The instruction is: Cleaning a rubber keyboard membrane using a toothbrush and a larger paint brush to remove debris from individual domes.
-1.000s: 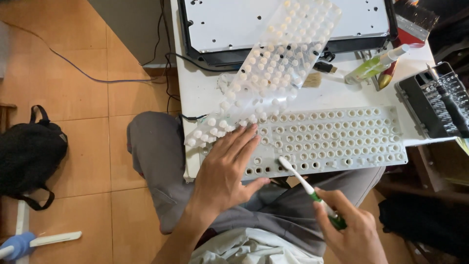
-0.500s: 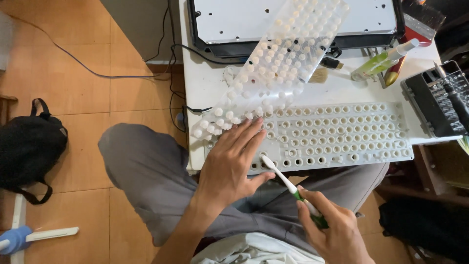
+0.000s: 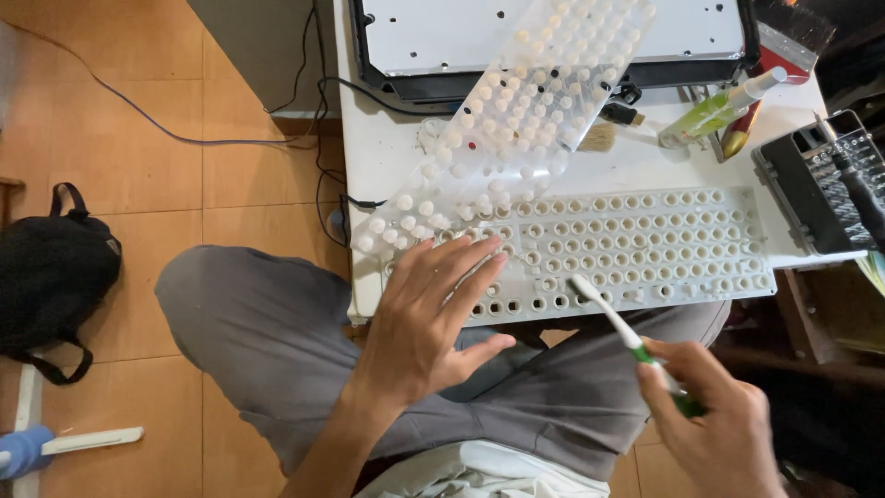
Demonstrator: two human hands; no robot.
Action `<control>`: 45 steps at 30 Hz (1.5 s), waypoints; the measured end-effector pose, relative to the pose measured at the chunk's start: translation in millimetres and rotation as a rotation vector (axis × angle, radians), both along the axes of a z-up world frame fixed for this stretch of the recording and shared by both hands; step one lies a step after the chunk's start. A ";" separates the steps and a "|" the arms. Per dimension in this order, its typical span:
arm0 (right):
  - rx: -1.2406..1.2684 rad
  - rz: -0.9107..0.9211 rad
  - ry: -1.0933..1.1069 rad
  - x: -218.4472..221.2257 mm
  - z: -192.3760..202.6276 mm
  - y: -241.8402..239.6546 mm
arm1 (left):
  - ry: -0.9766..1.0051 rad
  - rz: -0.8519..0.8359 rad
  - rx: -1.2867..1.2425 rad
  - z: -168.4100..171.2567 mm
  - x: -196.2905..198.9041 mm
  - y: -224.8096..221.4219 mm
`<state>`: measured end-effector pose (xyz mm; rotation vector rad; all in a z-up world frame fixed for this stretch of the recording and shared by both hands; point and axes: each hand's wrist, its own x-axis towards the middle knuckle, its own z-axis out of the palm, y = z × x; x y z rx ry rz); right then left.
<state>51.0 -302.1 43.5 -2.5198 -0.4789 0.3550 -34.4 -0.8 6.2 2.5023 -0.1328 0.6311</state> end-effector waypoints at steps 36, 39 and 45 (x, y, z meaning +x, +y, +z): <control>0.306 0.395 -0.029 -34.3 -37.3 68.3 | 0.058 -0.020 -0.313 -9.9 -27.5 23.7; 0.138 0.180 -0.269 -15.5 -28.9 70.1 | 0.062 -0.035 -0.340 -6.2 -31.1 27.1; 0.275 0.329 -0.056 -44.1 -28.0 87.7 | 0.069 -0.064 -0.376 -9.3 -32.5 30.3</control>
